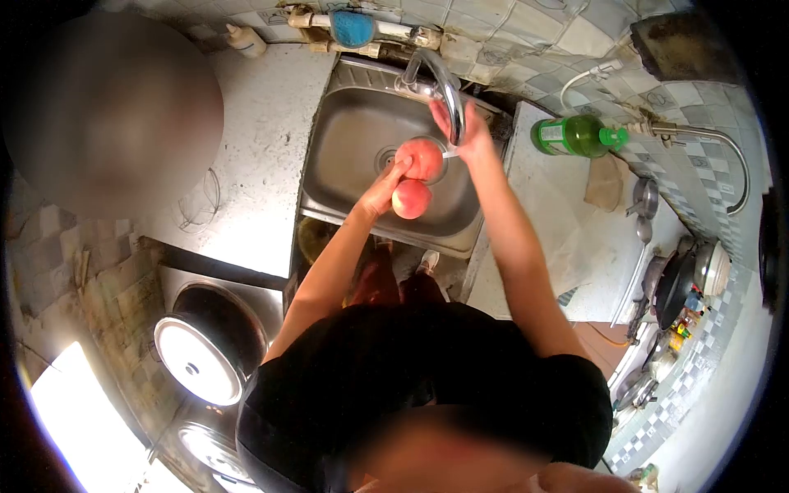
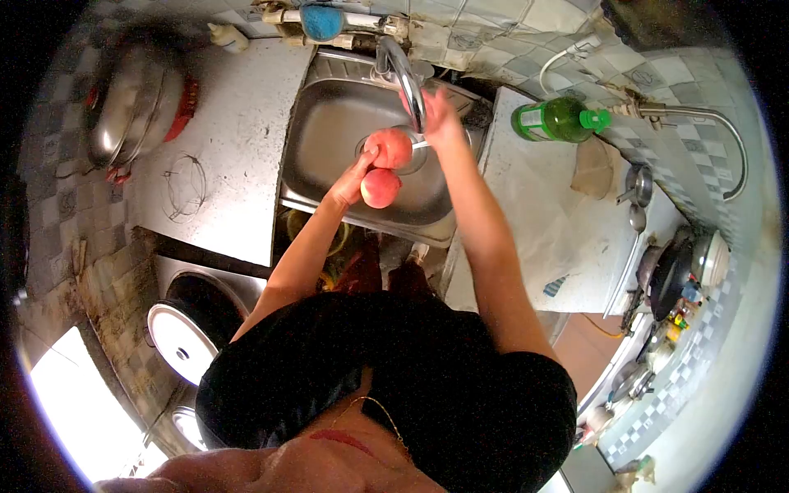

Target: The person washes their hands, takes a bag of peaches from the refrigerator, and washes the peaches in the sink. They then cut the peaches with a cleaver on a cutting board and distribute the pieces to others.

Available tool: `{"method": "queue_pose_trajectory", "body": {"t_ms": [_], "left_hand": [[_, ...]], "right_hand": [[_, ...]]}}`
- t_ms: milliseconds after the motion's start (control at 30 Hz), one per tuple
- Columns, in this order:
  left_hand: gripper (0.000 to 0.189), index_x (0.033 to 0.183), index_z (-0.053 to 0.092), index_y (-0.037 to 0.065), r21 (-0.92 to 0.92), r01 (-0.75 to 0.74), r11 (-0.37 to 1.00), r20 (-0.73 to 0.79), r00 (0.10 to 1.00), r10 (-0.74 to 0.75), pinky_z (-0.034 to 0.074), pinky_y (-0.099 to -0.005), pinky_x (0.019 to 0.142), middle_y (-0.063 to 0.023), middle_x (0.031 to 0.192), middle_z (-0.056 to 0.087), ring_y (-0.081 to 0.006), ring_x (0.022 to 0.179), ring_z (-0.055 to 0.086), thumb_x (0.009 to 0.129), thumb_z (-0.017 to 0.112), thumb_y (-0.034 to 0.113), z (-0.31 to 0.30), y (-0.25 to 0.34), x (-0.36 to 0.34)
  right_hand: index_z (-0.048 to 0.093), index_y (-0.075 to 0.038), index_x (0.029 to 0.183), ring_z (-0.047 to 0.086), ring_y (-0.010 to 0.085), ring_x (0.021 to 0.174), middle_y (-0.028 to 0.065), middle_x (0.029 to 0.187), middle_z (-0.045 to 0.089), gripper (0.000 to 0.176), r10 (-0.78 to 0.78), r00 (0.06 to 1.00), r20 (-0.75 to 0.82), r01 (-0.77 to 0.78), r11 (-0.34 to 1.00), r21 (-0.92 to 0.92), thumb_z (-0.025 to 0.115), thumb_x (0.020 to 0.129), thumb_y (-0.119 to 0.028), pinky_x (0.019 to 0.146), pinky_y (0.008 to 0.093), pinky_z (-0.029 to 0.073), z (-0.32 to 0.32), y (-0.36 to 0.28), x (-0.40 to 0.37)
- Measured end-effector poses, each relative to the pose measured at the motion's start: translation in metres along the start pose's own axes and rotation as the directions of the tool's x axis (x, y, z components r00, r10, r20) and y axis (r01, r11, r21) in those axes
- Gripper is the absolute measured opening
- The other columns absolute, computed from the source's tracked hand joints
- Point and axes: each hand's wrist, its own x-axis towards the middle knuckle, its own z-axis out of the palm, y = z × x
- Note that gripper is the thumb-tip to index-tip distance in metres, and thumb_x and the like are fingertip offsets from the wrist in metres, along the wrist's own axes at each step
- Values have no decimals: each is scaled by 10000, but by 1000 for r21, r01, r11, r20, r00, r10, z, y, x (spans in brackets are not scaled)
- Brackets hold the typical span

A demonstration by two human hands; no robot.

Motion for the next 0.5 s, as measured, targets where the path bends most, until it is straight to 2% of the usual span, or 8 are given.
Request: {"method": "queue_pose_trajectory", "body": {"t_ms": [67,133,200,267,333,433,467,500], "left_hand": [[707,1409,313,51,61,-73,995,-43,996,76,429,-353,985,-120,1312,476,-220,1190,492,899,575,465,8,0,5],[689,1386,319,42,186,-131,974,-40,989,140,425,-349,983,-133,1296,484,-220,1176,502,894,594,439,4,-11,21],[672,1363,326,34,312,-182,932,-24,980,200,422,-346,981,-145,1281,492,-219,1162,513,888,614,413,8,-18,28],[671,1306,326,28,615,-292,732,98,950,297,423,-345,972,-176,1231,520,-230,1119,538,847,676,369,13,-22,31],[715,1277,313,29,683,-299,666,90,940,329,432,-357,953,-202,1162,554,-251,1082,555,797,725,361,31,-18,26],[735,1277,318,53,525,-429,735,112,891,440,441,-371,931,-200,1100,579,-265,1051,571,770,744,374,36,-10,38],[739,1276,321,68,669,-395,630,123,895,430,454,-398,896,-211,1098,580,-312,1022,581,752,747,370,34,-4,35],[744,1275,323,83,792,-350,501,132,899,418,467,-426,861,-222,1097,581,-358,993,591,735,750,366,31,3,32]], "right_hand": [[521,41,1242,634,232,964,131,1042,663,576,-158,976,-150,72,886,-459,481,946,-451,890,362,496,2,25,-37],[580,0,1193,644,173,809,85,902,682,489,-266,959,-93,-17,276,-961,575,900,-391,738,331,525,13,48,-67],[643,-36,1106,620,141,697,57,830,677,384,-411,910,59,228,376,-898,633,862,-332,600,294,505,13,62,-74],[664,-23,999,630,126,760,48,843,661,272,-168,917,-361,-214,559,-801,642,879,-266,557,252,498,19,31,-65],[677,-16,914,607,140,705,65,820,673,296,-92,943,-320,-186,652,-735,681,842,-303,606,314,493,-2,24,-49],[660,-10,915,609,163,707,78,835,675,308,-305,874,-379,-181,521,-834,700,815,-299,635,327,491,27,27,-61],[660,-10,915,609,163,707,78,835,675,308,-306,871,-384,-184,521,-834,700,815,-299,635,327,491,25,33,-66],[650,-3,907,608,167,707,76,829,670,310,-479,859,-179,-17,323,-946,703,800,-289,637,330,489,22,40,-69]]}}
